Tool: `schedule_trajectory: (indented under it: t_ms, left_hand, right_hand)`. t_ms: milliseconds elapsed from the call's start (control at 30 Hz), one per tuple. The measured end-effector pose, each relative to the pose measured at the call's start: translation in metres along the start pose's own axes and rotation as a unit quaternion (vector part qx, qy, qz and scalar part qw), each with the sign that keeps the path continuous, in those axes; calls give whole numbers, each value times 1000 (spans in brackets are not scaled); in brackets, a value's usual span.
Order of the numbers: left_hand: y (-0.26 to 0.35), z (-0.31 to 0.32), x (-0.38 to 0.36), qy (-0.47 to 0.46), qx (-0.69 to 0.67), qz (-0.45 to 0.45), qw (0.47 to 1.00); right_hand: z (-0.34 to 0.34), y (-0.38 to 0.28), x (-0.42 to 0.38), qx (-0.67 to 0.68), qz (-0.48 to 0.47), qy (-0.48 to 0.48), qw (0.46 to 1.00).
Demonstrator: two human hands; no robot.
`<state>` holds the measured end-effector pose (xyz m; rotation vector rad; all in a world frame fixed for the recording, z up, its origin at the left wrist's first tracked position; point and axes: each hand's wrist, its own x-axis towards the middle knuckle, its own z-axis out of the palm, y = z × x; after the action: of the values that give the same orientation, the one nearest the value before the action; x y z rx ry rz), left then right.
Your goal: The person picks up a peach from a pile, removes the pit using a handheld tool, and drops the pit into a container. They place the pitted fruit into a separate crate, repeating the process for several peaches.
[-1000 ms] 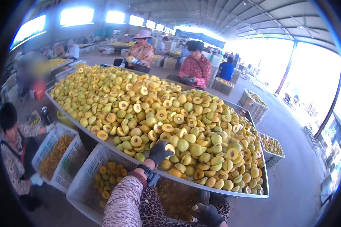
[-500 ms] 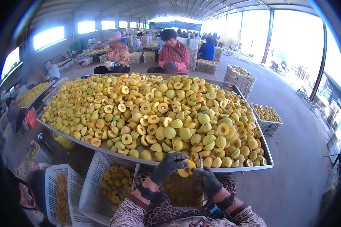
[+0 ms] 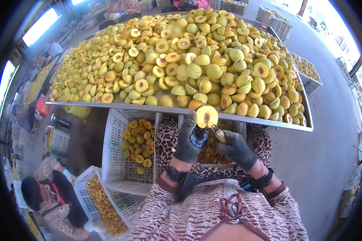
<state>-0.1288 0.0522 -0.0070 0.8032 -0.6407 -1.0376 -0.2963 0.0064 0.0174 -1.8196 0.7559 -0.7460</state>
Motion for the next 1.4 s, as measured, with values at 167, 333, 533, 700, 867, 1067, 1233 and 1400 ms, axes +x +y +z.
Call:
schedule_trajectory:
  t_ms: [167,333,533,700,867,1067,1233,1400]
  left_hand:
    - [11,9,-2,-34,-62,17,997]
    - [24,20,-7,25,-44,81,995]
    - [21,13,-2,46,-24,118,992]
    - [29,13,-4,50,70,139,987]
    - [23,20,-1,98,-70,47,992]
    - [15,22,-5,103,-67,38,992]
    - [14,19,-5,142,-63,38,987]
    - [18,17,-7,134,-44,55,988]
  right_hand:
    - [9,-15,11,-66,-36,10,997]
    - [21,-15,21,-113,-34,-23,993]
    - [42,-17,24,77,28,-35,996]
    - [45,-24,17,15,-22,-23,999]
    - [51,-10,17,61,-13,6,998]
    - [54,7,14,31,-15,1,999]
    - [61,12,14,75,-34,-39,996]
    - [53,18,12,180,54,-146,971]
